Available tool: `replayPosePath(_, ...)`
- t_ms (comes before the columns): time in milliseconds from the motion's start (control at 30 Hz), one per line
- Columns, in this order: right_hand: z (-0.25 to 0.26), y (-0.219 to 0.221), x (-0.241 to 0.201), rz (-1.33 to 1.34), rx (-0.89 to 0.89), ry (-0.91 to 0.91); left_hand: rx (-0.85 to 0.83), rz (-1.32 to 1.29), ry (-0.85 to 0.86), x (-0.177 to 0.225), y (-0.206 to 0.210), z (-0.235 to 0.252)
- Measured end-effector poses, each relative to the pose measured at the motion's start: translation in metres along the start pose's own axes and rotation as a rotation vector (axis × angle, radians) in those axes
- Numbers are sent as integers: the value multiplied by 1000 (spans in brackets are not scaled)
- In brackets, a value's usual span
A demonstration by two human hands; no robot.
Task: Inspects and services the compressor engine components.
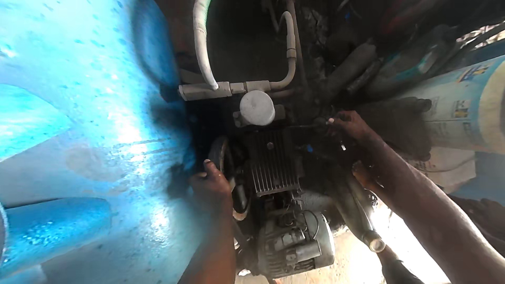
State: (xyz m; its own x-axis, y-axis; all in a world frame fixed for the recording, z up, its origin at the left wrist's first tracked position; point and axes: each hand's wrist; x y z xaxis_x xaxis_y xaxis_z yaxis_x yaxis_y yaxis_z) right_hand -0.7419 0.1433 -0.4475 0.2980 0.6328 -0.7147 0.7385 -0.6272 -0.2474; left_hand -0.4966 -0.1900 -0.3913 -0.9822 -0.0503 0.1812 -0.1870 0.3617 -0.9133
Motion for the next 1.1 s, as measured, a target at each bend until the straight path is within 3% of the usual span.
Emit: replayPosePath(1100, 2, 2, 4, 10, 12, 53, 2, 15, -10, -2, 2, 3)
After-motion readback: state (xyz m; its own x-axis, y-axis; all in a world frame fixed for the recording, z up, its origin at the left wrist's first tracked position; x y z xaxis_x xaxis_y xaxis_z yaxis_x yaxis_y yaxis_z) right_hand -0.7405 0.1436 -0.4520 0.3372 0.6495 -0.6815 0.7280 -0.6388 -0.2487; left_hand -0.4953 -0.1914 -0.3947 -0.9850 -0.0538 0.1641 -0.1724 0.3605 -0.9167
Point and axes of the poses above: each hand's wrist, its own z-axis towards the middle knuckle, its own y-axis out of the palm, x = y × z, and after that the axes turned 3 degrees about -x, right-handed
